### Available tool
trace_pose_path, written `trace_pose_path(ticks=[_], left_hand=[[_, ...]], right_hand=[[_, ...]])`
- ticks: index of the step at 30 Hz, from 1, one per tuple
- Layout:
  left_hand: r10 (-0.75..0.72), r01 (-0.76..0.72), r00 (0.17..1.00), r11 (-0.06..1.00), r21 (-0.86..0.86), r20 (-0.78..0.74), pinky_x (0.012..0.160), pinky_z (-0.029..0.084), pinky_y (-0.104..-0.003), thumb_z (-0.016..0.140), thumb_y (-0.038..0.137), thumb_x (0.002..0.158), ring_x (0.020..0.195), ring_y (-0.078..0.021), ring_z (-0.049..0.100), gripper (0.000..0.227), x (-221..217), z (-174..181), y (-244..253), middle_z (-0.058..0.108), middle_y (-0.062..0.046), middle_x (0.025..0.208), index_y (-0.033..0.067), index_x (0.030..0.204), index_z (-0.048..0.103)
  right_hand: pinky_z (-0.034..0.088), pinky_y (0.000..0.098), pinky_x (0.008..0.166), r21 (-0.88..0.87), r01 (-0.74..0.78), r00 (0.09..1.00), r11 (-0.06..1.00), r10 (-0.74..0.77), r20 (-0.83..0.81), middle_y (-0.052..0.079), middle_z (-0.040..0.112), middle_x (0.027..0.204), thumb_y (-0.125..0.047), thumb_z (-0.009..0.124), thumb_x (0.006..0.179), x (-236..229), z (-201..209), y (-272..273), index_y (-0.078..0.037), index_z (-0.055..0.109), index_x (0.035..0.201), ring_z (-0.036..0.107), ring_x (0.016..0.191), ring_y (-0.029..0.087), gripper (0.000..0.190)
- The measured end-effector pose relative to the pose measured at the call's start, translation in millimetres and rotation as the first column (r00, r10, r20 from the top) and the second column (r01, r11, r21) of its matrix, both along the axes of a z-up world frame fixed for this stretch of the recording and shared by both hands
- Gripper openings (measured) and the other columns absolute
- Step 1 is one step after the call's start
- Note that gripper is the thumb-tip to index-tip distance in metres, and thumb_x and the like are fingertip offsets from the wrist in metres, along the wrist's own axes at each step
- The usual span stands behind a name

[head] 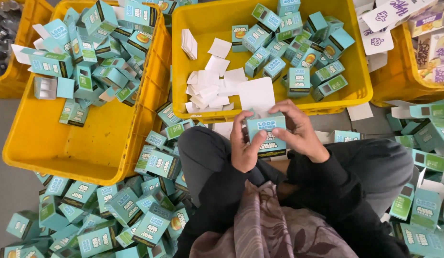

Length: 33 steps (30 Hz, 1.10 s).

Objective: Folding flat cardboard product boxes into their 3D shape and placing them into a yellow storage bin.

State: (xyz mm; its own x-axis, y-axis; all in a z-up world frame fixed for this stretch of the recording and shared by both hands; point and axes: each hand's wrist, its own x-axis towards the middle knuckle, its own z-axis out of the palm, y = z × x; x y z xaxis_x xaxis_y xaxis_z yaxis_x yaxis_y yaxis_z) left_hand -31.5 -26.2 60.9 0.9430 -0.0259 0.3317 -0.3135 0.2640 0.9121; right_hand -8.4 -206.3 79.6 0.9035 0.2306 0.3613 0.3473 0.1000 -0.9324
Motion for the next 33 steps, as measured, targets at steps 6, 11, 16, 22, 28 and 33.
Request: trace_pose_path(ticks=[6, 11, 16, 22, 28, 33], left_hand=[[-0.208, 0.202, 0.978, 0.967, -0.153, -0.026, 0.058, 0.044, -0.023, 0.06, 0.022, 0.103, 0.067, -0.0095, 0.058, 0.038, -6.9, 20.7, 3.6, 0.051, -0.001, 0.089, 0.0065, 0.131, 0.041], [-0.259, 0.258, 0.966, 0.964, -0.065, -0.008, 0.055, 0.04, -0.023, 0.059, 0.023, 0.104, 0.062, -0.0091, 0.053, 0.034, -7.6, 37.5, 15.3, 0.054, -0.004, 0.081, 0.0071, 0.129, 0.042], [-0.201, 0.201, 0.979, 0.979, -0.005, 0.034, 0.058, 0.048, -0.029, 0.065, 0.025, 0.102, 0.074, -0.0188, 0.063, 0.049, -4.9, 30.7, 20.5, 0.056, -0.017, 0.111, 0.0088, 0.137, 0.034], [-0.033, 0.039, 0.999, 0.972, 0.23, -0.029, 0.084, 0.057, -0.059, 0.093, 0.038, 0.072, 0.105, -0.0579, 0.064, 0.123, -12.4, 42.5, 16.4, 0.044, -0.038, 0.133, 0.0039, 0.152, 0.006], [0.105, -0.076, 0.994, 0.84, 0.537, -0.025, 0.094, 0.056, -0.059, 0.095, 0.041, 0.062, 0.11, -0.0547, 0.066, 0.133, -20.1, 36.6, 7.7, 0.059, -0.033, 0.13, 0.004, 0.16, 0.013], [0.118, -0.039, 0.989, 0.798, 0.601, -0.091, 0.088, 0.058, -0.061, 0.092, 0.043, 0.056, 0.105, -0.0529, 0.069, 0.133, -17.7, 35.9, 1.0, 0.064, -0.029, 0.126, 0.0104, 0.161, 0.017]], right_hand=[[0.056, 0.0451, 0.083, 0.005, 0.003, 0.997, 1.0, -0.003, 0.076, 0.018, 0.053, 0.112, -0.02, 0.077, 0.087, -0.2, -5.3, -1.8, 0.004, 0.065, 0.107, 0.059, 0.105, 0.028, 0.034], [0.06, 0.0485, 0.081, 0.042, 0.048, 0.996, 0.998, -0.05, 0.067, 0.021, 0.058, 0.117, -0.017, 0.079, 0.082, -6.5, 7.0, 1.1, 0.001, 0.055, 0.127, 0.07, 0.101, 0.038, 0.054], [0.065, 0.0502, 0.08, 0.103, 0.007, 0.999, 0.995, -0.012, 0.052, 0.022, 0.068, 0.12, -0.003, 0.08, 0.08, -4.3, -10.2, -2.4, 0.0, 0.051, 0.14, 0.072, 0.107, 0.043, 0.067], [0.06, 0.0378, 0.074, 0.101, 0.109, 0.99, 0.989, -0.117, 0.082, 0.022, 0.064, 0.117, 0.006, 0.076, 0.087, -10.2, -0.6, 15.2, 0.005, 0.068, 0.104, 0.071, 0.097, 0.026, 0.019], [0.051, 0.0471, 0.088, -0.002, 0.003, 1.0, 1.0, -0.003, -0.001, 0.027, 0.057, 0.135, -0.02, 0.071, 0.091, -16.4, 7.5, 13.4, 0.001, 0.065, 0.101, 0.06, 0.116, 0.033, 0.025], [0.053, 0.0379, 0.086, -0.079, 0.118, 0.987, 0.99, -0.126, -0.101, 0.018, 0.07, 0.114, -0.006, 0.081, 0.087, -18.1, 15.1, 15.6, -0.002, 0.066, 0.103, 0.062, 0.106, 0.018, 0.023]])
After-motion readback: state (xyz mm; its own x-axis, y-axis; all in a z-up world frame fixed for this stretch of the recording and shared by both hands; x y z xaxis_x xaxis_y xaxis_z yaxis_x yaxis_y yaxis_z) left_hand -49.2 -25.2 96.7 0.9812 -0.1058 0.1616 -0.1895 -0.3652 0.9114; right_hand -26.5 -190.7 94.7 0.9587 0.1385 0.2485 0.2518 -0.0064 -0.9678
